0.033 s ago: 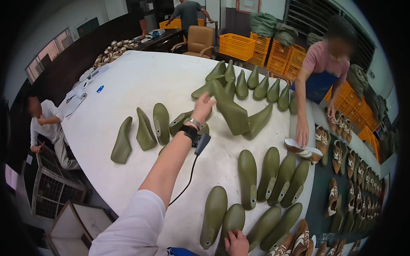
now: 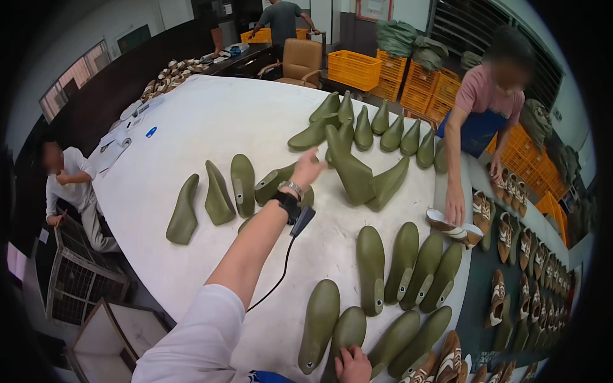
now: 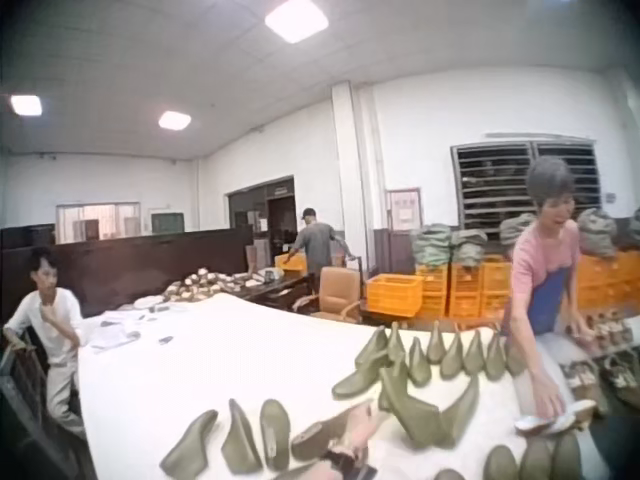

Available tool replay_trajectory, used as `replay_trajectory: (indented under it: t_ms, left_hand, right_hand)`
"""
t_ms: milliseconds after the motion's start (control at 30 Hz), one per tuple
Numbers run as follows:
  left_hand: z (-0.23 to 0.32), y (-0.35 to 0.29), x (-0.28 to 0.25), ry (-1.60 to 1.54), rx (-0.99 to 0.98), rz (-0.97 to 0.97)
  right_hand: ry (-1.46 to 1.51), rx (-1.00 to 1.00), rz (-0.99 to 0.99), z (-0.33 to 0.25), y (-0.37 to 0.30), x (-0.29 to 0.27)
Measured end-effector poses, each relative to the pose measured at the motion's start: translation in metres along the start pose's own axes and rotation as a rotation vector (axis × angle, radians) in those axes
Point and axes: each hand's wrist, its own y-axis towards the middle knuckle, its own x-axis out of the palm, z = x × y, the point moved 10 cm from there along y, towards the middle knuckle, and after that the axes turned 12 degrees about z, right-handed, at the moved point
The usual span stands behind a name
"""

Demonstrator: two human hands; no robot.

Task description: The person inserts green shoe lasts into brown and white sneakers on a factory assembly line. They repeatedly pick up shoes from a sack, insert the lasts, and place the shoes on the conveyor belt. The person also handles and stacks the green shoe lasts on the table.

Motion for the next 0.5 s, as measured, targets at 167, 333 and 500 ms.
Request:
replay_trajectory:
  t_ms: [167,333,500]
  left_hand:
    - [-0.085,-0.037,-0.032,0.743,0.154,-0.159]
    - [-0.142,0.015,-0.094,0.206,0.042,0.209]
    - [-0.192,0.023,-0.071,0.712,-0.019,-0.281]
  right_hand:
    - [0.022,-0.033,0.042,-0.005,0.001,-0.001]
    - [-0.006,-0.041,0.023,-0.002,0.003,0.004]
    - [-0.028,-0.047,-0.005,-0.005,0.008,0.002]
